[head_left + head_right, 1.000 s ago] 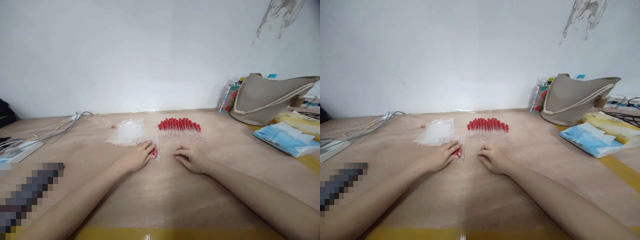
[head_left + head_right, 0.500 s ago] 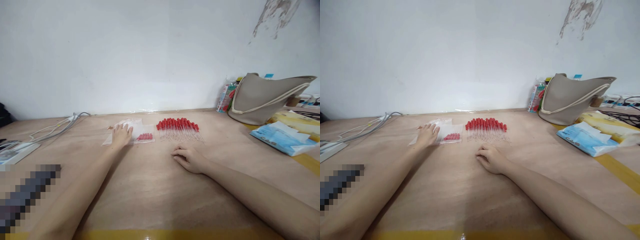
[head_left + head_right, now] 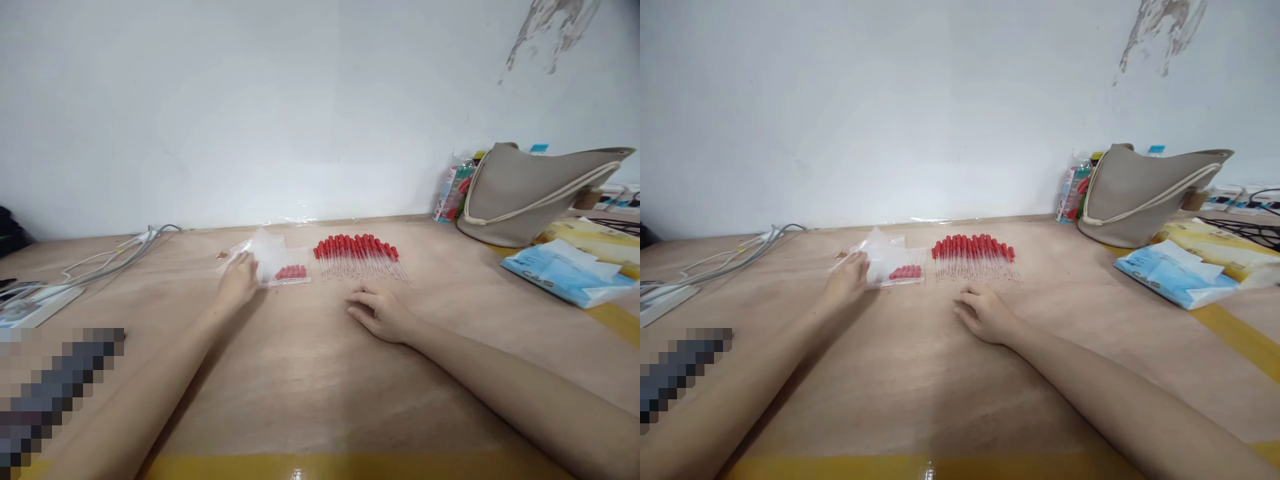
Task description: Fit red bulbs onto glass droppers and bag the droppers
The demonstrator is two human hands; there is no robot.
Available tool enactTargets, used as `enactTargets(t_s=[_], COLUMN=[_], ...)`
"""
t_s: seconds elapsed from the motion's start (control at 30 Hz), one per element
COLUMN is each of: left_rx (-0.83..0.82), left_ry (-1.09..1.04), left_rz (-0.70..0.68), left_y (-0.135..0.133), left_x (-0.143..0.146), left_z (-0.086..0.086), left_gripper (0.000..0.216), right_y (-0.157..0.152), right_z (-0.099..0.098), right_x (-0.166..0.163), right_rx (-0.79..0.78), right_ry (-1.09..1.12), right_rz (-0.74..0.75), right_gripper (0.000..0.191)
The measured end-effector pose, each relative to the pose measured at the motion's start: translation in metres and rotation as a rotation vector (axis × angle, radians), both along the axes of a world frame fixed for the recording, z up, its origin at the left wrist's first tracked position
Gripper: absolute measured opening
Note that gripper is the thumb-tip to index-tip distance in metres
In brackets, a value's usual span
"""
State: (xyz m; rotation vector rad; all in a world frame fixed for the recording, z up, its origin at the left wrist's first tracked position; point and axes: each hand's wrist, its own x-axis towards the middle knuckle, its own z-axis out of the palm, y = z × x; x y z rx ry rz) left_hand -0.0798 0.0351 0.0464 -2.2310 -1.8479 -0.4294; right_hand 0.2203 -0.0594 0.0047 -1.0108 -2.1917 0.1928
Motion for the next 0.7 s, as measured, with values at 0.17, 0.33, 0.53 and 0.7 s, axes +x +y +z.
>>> enactTargets(t_s=[0.17,0.33,0.53,0.7], left_rx=[-0.104,-0.230,-0.082,-0.043], left_ry=[0.072,-0.086,-0.459,-0.457], left_rz=[-0.679,-0.830,-0.769,-0.762], left_y=[-0.057,-0.096,-0.098,-0.080], left_x=[0.063,0.104,0.088,0.045], left_z=[-0.011,-0.026,-0.024,-0.026], left_gripper=[0.042,0.047,0.037,0.021], right_y=[0.004,0.001,-0.005,0.010], right_z=[0.004,0.007,0.023,0.028], right_x=[0.005,0.007,0.011,0.030], right_rx=[0.126,0.194,-0.044,-0.197], right_ry=[0.230,0.141,-0.237,-0.283], right_rz=[-0.245,-0.176,0.001,0.188], right_gripper=[0.025,0.023,0.023,0.025])
